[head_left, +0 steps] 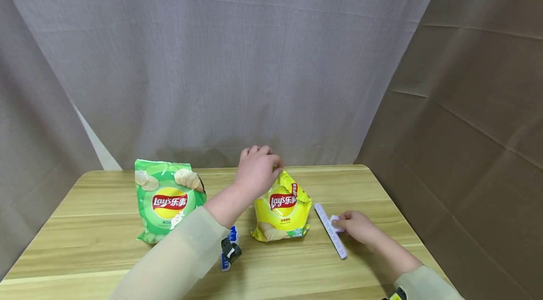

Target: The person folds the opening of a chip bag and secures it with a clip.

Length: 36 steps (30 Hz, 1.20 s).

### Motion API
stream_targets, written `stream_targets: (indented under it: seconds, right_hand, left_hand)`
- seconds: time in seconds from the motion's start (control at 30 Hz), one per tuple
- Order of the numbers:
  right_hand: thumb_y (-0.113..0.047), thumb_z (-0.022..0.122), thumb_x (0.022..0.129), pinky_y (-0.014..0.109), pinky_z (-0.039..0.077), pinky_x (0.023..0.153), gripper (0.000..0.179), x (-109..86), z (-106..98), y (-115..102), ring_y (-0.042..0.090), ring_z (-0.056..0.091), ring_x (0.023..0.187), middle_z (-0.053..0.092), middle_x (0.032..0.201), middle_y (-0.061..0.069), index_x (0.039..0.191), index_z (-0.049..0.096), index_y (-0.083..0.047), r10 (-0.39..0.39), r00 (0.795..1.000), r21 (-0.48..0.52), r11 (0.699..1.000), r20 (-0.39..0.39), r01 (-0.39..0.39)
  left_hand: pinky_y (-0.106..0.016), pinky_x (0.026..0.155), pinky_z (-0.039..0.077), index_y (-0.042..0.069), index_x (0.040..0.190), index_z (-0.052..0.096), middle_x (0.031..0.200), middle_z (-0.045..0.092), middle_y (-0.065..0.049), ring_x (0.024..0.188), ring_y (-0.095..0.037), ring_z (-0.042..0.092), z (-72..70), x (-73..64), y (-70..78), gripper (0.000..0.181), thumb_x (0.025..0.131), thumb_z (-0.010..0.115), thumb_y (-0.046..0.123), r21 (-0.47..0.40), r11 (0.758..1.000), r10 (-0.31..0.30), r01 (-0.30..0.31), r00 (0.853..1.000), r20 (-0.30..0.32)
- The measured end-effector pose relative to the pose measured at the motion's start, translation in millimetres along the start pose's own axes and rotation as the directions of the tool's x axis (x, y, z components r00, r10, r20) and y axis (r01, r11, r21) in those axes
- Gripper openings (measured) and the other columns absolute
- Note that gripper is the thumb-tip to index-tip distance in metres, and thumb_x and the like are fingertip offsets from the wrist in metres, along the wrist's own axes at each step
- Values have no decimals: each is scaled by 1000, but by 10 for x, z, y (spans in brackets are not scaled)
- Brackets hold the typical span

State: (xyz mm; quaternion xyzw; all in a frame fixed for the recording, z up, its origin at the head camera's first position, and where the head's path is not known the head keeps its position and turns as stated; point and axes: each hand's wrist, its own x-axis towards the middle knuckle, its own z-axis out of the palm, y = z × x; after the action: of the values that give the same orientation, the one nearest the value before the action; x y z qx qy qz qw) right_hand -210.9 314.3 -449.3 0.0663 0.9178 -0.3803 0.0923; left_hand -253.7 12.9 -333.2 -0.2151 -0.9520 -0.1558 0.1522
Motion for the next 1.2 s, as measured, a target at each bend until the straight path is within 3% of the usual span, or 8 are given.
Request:
stream_targets:
  seconds: [0.23,0.43,0.67,0.93,1.2]
  right_hand:
    - [-20,65,94,32,46,64,22,-18,-70,-38,22,56,77,60,83,8,96,63,3,-93,995,-47,995,-34,91]
    - [-22,65,95,35,48,70,25,-15,-127,-56,19,56,79,64,88,5,103,65,2,-197,976,-146,972,-95,182]
    - [-21,68,94,51,50,88,32,-13,-144,-85,32,64,100,70,109,18,115,69,4,-318,928,-200,939,-195,280]
    - [-18,73,91,34,47,70,26,34,-171,-111,18,57,81,71,98,7,110,74,0,-438,861,-249,891,-259,378]
    - [-18,73,91,30,47,67,25,123,-173,-121,14,55,78,71,98,1,111,74,-4,-559,794,-288,822,-239,492]
  left_hand:
    - [-46,104,34,28,104,75,108,63,6,107,-20,51,7,5,3,13,96,66,35,-12,1000,3,-3,1000,1]
    - [-46,104,34,29,104,74,110,63,6,108,-19,52,24,18,3,14,96,65,36,3,1000,8,-8,1000,7]
    - [-45,104,35,29,104,74,110,63,6,108,-19,52,36,7,5,14,96,65,36,7,1000,7,-7,1000,16]
    - [-45,104,35,28,103,74,109,63,6,106,-19,52,23,1,15,13,96,66,35,-6,1000,1,-1,1000,14]
    - [-45,104,35,28,103,74,110,64,6,107,-19,53,26,8,17,12,96,66,34,-3,1000,1,-1,1000,5]
